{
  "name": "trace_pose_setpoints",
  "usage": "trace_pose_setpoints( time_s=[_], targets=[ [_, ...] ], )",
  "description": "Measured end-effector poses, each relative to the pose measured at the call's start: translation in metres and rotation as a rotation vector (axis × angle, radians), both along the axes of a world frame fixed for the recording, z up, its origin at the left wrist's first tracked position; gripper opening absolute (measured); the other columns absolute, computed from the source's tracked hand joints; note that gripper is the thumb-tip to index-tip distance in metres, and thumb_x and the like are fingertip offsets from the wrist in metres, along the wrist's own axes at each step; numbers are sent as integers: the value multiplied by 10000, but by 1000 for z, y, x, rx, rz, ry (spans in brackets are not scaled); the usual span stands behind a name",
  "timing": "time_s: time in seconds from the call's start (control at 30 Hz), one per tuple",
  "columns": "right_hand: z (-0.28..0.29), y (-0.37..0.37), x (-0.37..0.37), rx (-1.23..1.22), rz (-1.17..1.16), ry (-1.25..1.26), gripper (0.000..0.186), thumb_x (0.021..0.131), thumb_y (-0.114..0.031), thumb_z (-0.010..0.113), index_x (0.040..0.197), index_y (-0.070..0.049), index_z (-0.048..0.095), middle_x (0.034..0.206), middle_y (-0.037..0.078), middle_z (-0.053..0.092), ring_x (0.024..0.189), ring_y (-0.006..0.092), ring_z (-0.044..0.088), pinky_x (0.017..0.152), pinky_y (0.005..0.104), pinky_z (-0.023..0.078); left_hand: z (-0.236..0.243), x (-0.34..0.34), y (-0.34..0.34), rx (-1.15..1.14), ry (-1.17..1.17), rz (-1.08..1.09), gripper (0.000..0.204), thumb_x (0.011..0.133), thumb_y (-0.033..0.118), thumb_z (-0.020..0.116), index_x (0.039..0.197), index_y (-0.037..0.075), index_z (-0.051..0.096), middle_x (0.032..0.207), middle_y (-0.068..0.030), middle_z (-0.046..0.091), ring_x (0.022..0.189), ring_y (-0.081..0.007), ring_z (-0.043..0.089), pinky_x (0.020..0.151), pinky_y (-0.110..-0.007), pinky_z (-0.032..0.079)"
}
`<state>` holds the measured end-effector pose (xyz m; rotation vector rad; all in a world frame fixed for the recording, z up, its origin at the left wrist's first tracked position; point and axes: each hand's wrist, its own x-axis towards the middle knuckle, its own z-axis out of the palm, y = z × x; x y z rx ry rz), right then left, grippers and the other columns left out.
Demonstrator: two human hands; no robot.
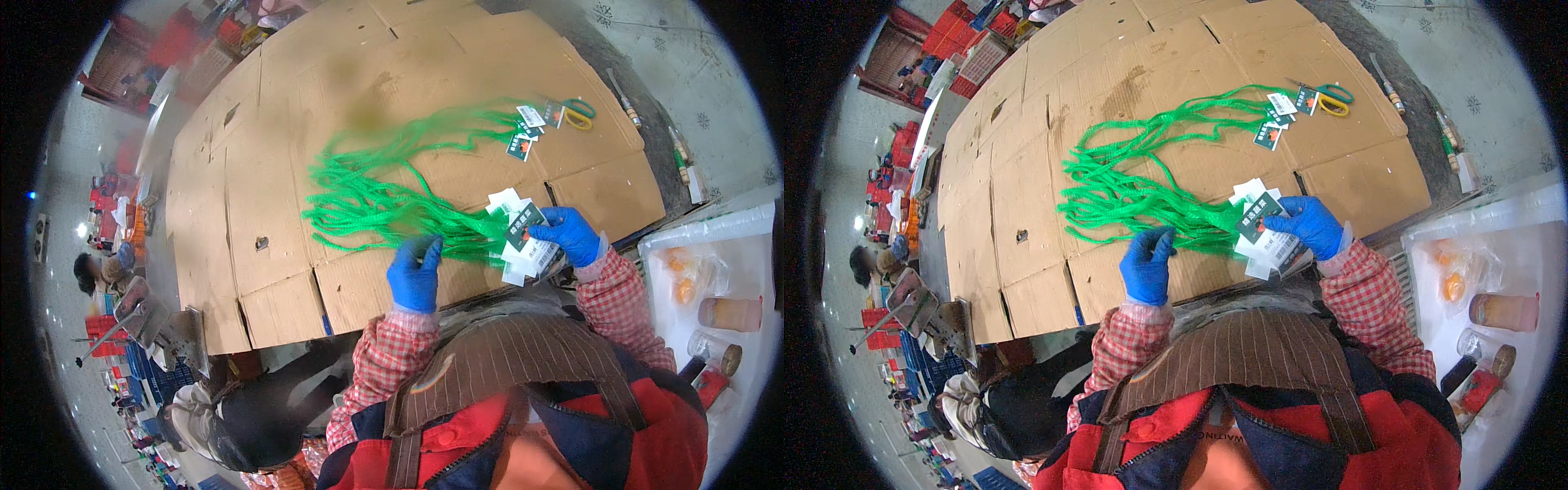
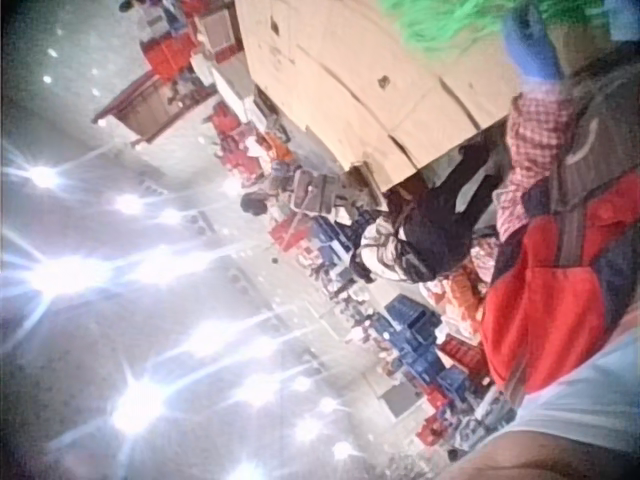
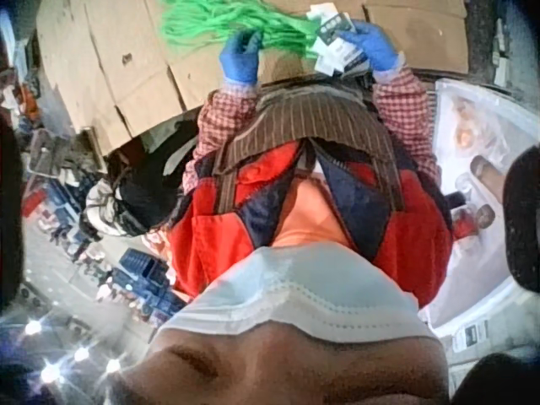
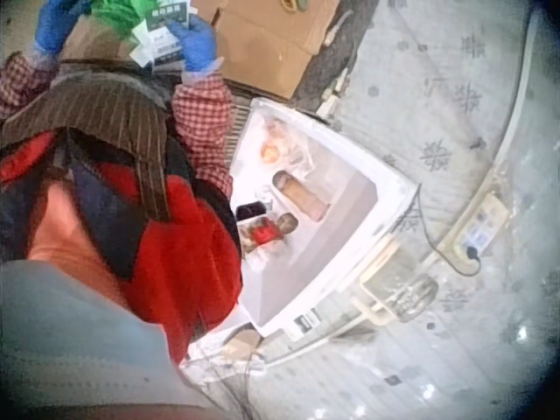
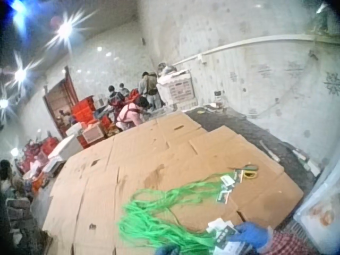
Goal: The person repeatedly picks up small white labels and green plastic cords, attaches each label to a cord, and places the labeled cord on a cardboard surface. The person handles items one at a time and occasionally adjusts the pile of cords.
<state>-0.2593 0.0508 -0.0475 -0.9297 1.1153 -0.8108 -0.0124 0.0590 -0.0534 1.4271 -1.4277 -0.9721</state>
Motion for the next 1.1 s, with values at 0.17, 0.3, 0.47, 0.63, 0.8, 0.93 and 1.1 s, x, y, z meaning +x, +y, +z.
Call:
trace_pose_setpoints(
  time_s=[0.17,0.3,0.47,0.63,0.8,0.93,1.1],
  targets=[
    [9,-1,8,-58,167,143,191,691,-122,633,846,-15,604,736,36,602,642,74,540,579,209,421,-14,-25,8,649,688,-151,299,823,298,452,933,37,547,822,-95,583,656,-170,561,486,-240,422],
    [9,-3,15,-53,136,146,172,674,-95,642,812,3,609,707,30,595,632,59,514,569,204,402,-28,-32,1,647,687,-138,225,772,175,549,928,13,545,820,-73,584,640,-150,559,496,-262,456],
    [4,-4,17,-20,130,67,172,678,-97,640,816,0,613,720,29,595,634,66,517,576,207,406,-29,-25,3,615,676,-33,232,787,170,521,925,-16,537,823,-114,583,685,-184,564,542,-298,477],
    [-11,-10,8,-106,94,167,188,692,-115,626,841,-3,601,729,35,600,630,74,538,551,210,424,-34,-7,0,669,790,33,255,811,187,475,988,5,506,870,-116,578,752,-233,569,574,-340,475],
    [-33,-17,-14,-97,-72,174,176,716,-99,586,852,13,588,736,39,597,641,99,543,568,232,433,-33,26,5,586,933,13,246,788,209,509,906,-6,519,771,-105,564,633,-199,552,513,-314,476],
    [-14,-21,-22,-271,-193,251,226,728,-50,532,940,27,547,858,69,581,760,132,543,690,252,434,-7,39,9,392,556,4,156,764,131,533,848,1,550,713,-77,564,562,-156,532,479,-251,442],
    [39,-12,-4,-290,1,-39,323,715,14,490,1037,37,494,982,97,545,870,152,517,770,260,409,22,25,9,434,419,-107,200,786,136,513,930,2,549,745,-60,581,555,-107,520,485,-217,418]
  ],
)
